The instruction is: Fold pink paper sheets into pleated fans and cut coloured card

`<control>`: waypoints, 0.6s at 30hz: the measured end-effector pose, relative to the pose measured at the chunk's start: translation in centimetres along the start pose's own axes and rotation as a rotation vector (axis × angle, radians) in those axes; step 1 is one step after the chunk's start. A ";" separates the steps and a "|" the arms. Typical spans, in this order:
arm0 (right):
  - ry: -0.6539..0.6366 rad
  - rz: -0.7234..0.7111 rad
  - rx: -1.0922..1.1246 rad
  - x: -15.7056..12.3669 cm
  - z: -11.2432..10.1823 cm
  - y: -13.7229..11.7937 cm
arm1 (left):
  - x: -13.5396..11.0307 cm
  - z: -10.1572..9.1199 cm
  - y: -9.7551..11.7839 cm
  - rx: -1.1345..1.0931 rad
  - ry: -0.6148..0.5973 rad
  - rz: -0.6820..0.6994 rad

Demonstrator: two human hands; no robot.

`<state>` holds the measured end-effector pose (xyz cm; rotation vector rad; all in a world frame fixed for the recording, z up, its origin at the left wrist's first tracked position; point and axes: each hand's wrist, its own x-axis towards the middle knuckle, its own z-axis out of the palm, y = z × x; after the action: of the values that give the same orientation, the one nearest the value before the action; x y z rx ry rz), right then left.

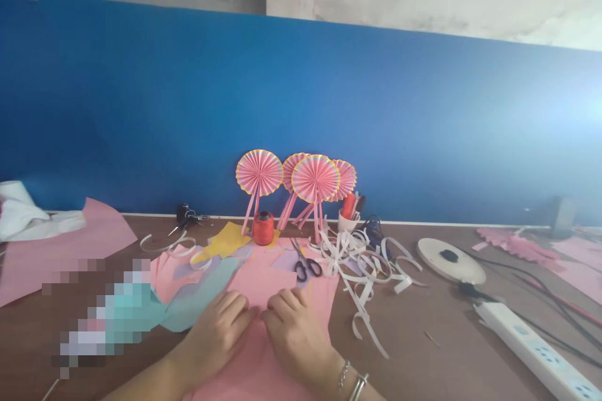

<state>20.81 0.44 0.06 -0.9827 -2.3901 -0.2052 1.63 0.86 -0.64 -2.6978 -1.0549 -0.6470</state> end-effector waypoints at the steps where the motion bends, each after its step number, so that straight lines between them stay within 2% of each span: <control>1: -0.017 0.014 0.007 0.0 0.2 0.3 | -0.1 0.0 -0.2 -0.017 -0.014 -0.014; 4: -0.119 0.056 0.015 -0.4 0.3 1.4 | -0.5 0.2 -1.0 -0.077 -0.047 -0.088; 8: -0.280 0.132 0.141 -0.8 -0.2 2.3 | -1.0 0.4 -1.6 -0.153 -0.059 -0.135; 12: -0.265 0.308 0.272 -0.7 -1.0 2.7 | -1.0 0.0 -1.7 -0.232 -0.057 -0.200; 16: -0.276 0.342 0.372 -0.5 -1.3 3.1 | -0.8 -0.5 -1.8 -0.284 -0.051 -0.269; 18: -0.242 0.348 0.397 -0.5 -1.0 3.4 | -0.8 -0.5 -2.0 -0.324 -0.042 -0.333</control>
<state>23.88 2.21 0.42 -1.2546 -2.2871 0.5223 -0.37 1.68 -0.56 -2.8329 -1.5523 -0.8882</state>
